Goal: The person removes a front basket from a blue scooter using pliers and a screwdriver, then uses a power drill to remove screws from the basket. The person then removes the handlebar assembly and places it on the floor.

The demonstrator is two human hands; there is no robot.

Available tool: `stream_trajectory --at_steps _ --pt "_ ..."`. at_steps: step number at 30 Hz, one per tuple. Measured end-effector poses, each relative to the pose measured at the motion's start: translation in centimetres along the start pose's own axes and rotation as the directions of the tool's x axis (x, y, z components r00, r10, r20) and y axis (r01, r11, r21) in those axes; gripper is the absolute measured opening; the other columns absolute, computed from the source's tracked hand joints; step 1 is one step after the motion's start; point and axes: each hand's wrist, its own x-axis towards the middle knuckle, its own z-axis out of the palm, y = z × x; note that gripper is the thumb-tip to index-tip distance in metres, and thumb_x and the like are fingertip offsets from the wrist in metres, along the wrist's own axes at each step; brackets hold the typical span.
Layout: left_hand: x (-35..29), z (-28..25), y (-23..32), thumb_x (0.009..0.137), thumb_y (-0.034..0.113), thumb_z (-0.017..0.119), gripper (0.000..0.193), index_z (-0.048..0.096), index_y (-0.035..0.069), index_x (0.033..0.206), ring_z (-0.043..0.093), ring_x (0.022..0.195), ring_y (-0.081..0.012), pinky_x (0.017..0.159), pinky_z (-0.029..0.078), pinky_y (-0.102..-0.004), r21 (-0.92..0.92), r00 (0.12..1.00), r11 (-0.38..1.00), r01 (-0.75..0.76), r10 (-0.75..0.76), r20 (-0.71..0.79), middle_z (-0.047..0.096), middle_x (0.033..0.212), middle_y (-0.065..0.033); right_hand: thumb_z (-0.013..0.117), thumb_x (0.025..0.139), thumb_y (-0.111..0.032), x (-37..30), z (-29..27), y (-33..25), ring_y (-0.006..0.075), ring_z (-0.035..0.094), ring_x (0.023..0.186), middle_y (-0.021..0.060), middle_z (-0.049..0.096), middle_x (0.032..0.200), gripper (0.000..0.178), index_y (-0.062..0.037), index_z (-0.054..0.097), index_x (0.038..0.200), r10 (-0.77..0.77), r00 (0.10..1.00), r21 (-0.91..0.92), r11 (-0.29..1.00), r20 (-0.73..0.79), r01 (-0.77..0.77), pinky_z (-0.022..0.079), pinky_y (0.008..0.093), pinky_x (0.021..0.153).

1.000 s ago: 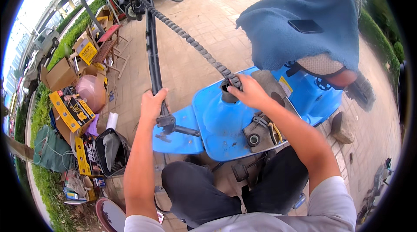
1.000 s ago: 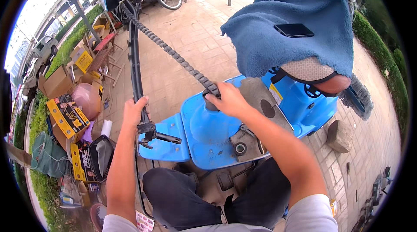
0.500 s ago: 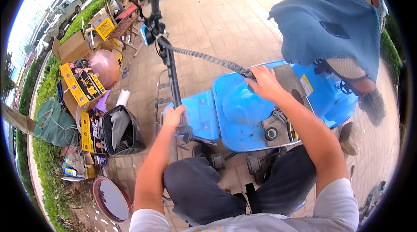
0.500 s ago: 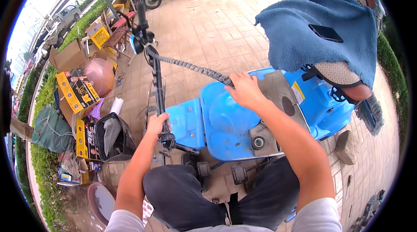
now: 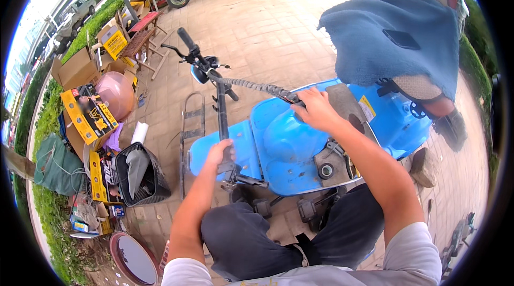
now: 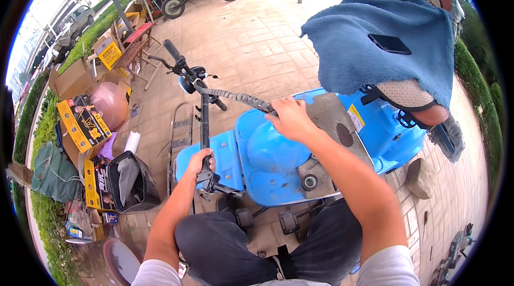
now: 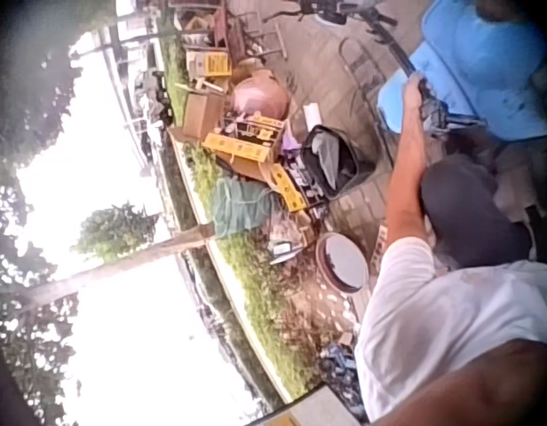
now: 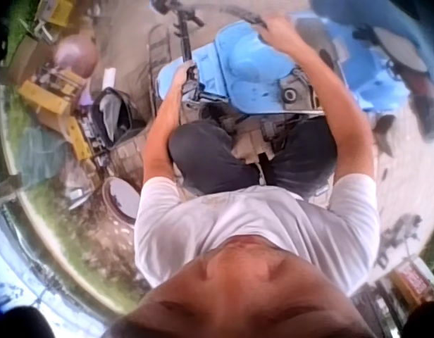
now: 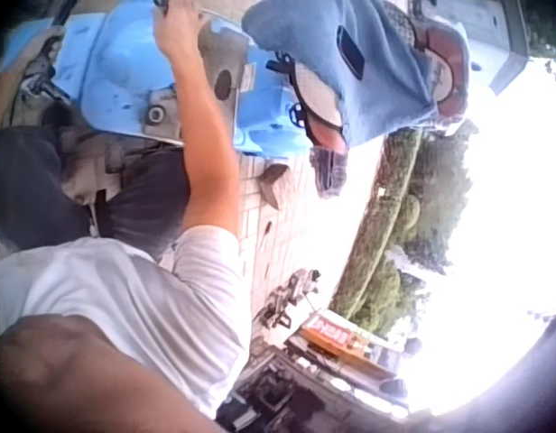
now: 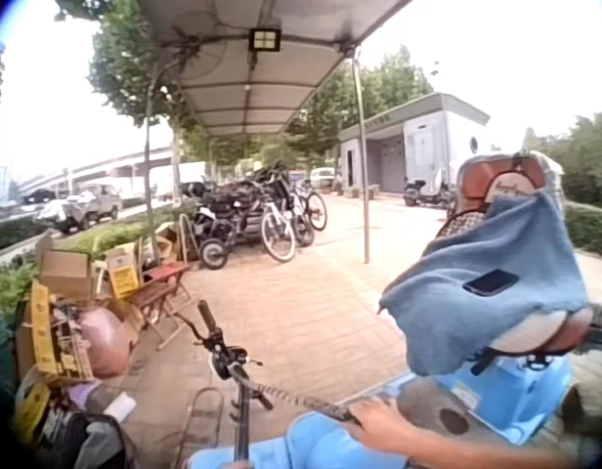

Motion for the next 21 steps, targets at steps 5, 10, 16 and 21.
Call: stream_trajectory --at_steps 5,10,16,21 --pt "-0.5 -0.5 -2.1 0.086 0.024 0.064 0.019 0.054 0.008 0.084 0.052 0.051 -0.0196 0.050 0.045 -0.0320 -0.012 1.000 1.000 -0.003 0.002 -0.025 0.055 0.063 -0.0057 0.064 0.091 -0.028 0.0 0.9 0.4 0.0294 0.050 0.105 0.0108 0.062 0.102 0.027 -0.0051 0.062 0.105 -0.042 0.998 -0.007 0.999 -0.041 0.041 0.032 0.0448 0.089" --pt "-1.8 -1.0 -3.1 0.083 0.016 0.067 0.021 0.055 0.002 0.092 0.062 0.066 -0.0247 0.064 0.053 -0.0394 0.157 0.995 0.986 0.061 -0.048 -0.084 0.061 0.076 -0.0106 0.065 0.090 -0.028 0.0 1.6 0.2 0.0292 0.049 0.107 0.0106 0.061 0.105 0.029 -0.0045 0.062 0.107 -0.082 0.994 -0.044 0.996 -0.070 0.079 0.032 0.0456 0.090" --pt "-2.7 0.4 -3.3 0.086 0.021 0.067 0.027 0.056 0.000 0.098 0.067 0.079 -0.0285 0.070 0.055 -0.0394 0.322 0.980 0.926 0.196 -0.179 -0.083 0.065 0.085 -0.0141 0.064 0.090 -0.029 0.0 1.7 0.0 0.0293 0.049 0.109 0.0114 0.062 0.106 0.030 -0.0036 0.062 0.107 -0.086 0.994 -0.043 0.996 -0.065 0.083 0.032 0.0459 0.091" --pt "-3.7 1.8 -4.9 0.089 0.032 0.065 0.050 0.054 -0.007 0.119 0.067 0.093 -0.0348 0.082 0.056 -0.0458 0.496 0.945 0.805 0.325 -0.296 -0.139 0.066 0.101 -0.0232 0.063 0.090 -0.030 -0.2 0.9 -0.2 0.0295 0.051 0.108 0.0113 0.064 0.103 0.031 -0.0047 0.062 0.109 -0.042 0.999 -0.025 0.999 -0.011 0.042 0.032 0.0456 0.092"
